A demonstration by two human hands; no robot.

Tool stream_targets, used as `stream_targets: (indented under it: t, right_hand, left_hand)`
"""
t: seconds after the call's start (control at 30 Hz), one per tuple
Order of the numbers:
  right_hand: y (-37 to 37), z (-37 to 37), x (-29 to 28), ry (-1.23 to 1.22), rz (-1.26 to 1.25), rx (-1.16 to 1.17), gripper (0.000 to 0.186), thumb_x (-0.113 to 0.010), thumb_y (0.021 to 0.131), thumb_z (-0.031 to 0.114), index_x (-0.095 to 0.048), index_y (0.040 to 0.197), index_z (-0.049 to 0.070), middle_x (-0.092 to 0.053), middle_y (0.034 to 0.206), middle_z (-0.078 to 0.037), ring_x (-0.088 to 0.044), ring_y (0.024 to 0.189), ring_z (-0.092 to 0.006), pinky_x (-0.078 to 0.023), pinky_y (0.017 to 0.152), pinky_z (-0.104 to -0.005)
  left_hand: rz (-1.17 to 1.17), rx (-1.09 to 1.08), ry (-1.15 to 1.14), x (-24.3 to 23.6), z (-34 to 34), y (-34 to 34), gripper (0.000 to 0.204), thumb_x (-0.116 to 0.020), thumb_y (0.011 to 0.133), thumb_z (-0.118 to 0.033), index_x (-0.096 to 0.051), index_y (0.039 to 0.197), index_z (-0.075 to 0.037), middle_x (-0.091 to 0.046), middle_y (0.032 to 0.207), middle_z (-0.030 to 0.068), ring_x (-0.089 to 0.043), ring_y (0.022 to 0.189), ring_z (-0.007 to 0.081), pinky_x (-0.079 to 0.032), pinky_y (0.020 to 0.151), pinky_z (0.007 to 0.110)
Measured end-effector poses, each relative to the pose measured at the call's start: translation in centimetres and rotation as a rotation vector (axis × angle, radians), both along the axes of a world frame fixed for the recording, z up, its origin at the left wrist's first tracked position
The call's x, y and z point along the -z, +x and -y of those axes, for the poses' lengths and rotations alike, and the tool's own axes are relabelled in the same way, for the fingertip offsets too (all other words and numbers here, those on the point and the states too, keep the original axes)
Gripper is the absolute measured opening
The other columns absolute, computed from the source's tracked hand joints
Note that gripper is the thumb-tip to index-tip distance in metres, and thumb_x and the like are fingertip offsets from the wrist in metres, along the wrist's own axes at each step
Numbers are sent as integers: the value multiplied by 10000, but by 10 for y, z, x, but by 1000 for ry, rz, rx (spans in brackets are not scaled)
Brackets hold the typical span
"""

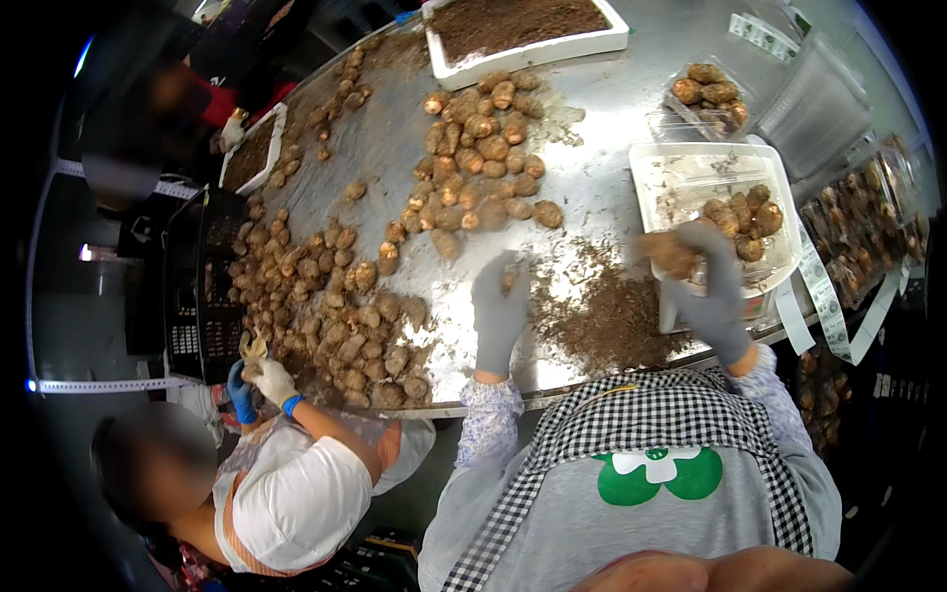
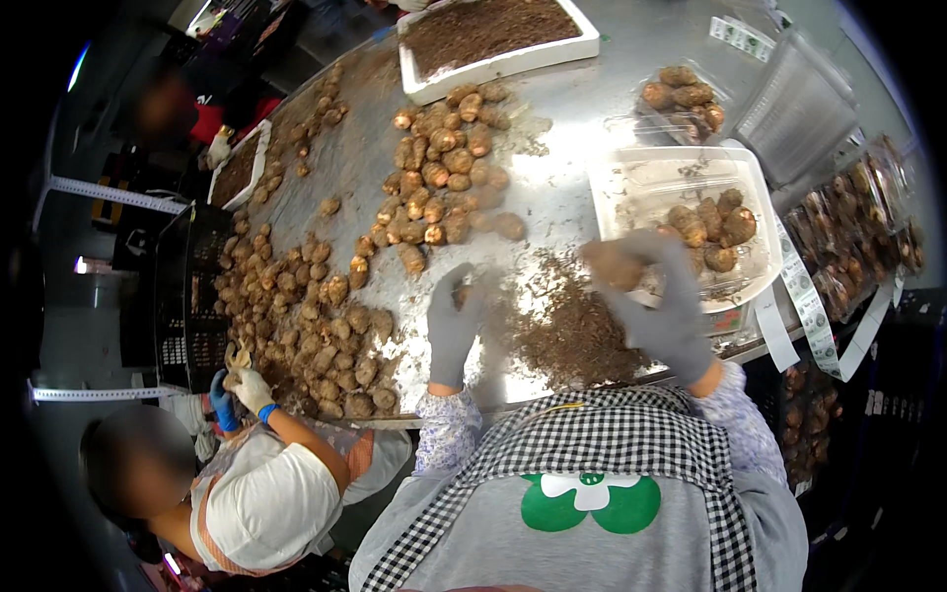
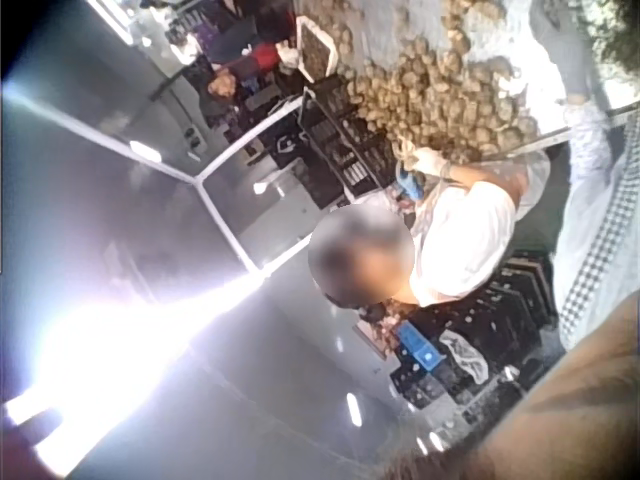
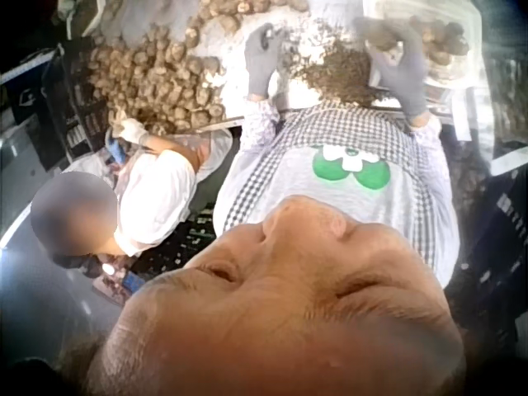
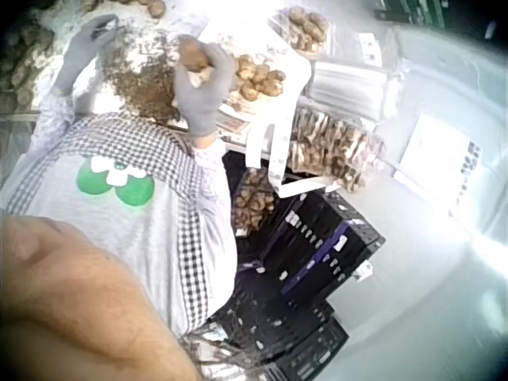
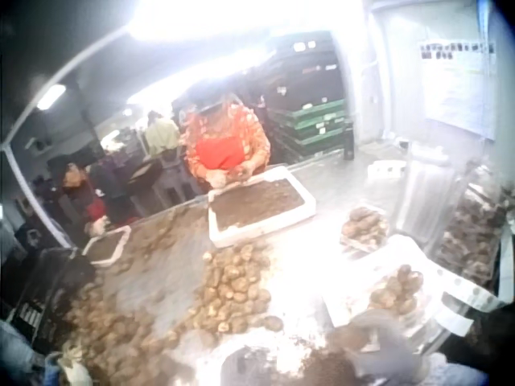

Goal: The person picks potatoes from a large metal table, places them into a clear plastic container on a scale, and then moves the filled container to a nearby crate. The person repeats this process, handling the potatoes one at a time or in small groups.

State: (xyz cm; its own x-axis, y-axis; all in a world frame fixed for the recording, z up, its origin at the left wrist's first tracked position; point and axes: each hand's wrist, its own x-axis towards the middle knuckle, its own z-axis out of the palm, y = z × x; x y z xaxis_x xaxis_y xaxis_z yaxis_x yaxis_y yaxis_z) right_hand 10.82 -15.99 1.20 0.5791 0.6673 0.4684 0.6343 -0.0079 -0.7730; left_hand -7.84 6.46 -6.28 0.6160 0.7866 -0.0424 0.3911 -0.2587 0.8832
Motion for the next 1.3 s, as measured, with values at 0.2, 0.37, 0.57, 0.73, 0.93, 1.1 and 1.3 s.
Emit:
stream_targets:
  t: [0.2,0.37,0.57,0.73,0.93,1.1,1.3]
  right_hand:
    - [40,54,-11,-260,315,433,452,-646,794,7,-554,1237,15,-537,1305,-159,-505,1237,-315,-419,1052,-398]
    - [29,39,-20,-130,285,362,321,-617,824,24,-611,1144,10,-562,1272,-157,-523,1211,-308,-418,1041,-406]
    - [-4,-5,-22,-16,144,-104,249,-636,872,59,-638,1119,22,-657,1035,-132,-637,958,-247,-511,864,-354]
    - [-34,-41,5,-225,-416,-226,272,-636,907,130,-631,1162,35,-666,976,-114,-661,824,-196,-532,749,-310]
    - [-25,-51,11,-291,-404,-233,412,-659,885,178,-578,1273,68,-631,1155,-155,-656,941,-248,-528,835,-345]
    - [-22,-48,7,-236,-40,-349,597,-701,818,222,-517,1372,99,-571,1225,-170,-571,1104,-364,-468,956,-445]
    - [-28,-26,0,-379,-420,-205,340,-674,839,229,-602,1134,75,-637,987,-152,-633,908,-293,-494,839,-378]
  left_hand:
    - [-272,27,569,24,-28,-42,462,-672,842,-192,-576,1283,-90,-608,1238,137,-541,1142,332,-416,994,472]
    - [-444,289,463,29,-32,-23,463,-630,858,-175,-565,1316,-152,-593,1304,80,-495,1220,315,-313,1074,473]
    - [165,6,-426,13,-16,-9,368,-567,983,-346,-599,1212,-60,-643,1022,80,-599,889,197,-521,771,354]
    - [605,-181,-1164,-12,24,11,370,-503,1033,-278,-527,1297,-21,-627,909,66,-571,746,146,-480,605,251]
    - [594,271,-1410,-11,37,9,488,-424,1042,-441,-559,1279,-36,-636,892,45,-572,713,145,-440,575,261]
    - [238,248,-1147,-35,59,20,563,-428,1028,-513,-618,1178,-5,-620,754,16,-517,547,102,-411,508,228]
    - [350,220,-641,-31,59,28,397,-510,1035,-330,-579,1185,31,-599,835,48,-561,677,138,-507,627,242]
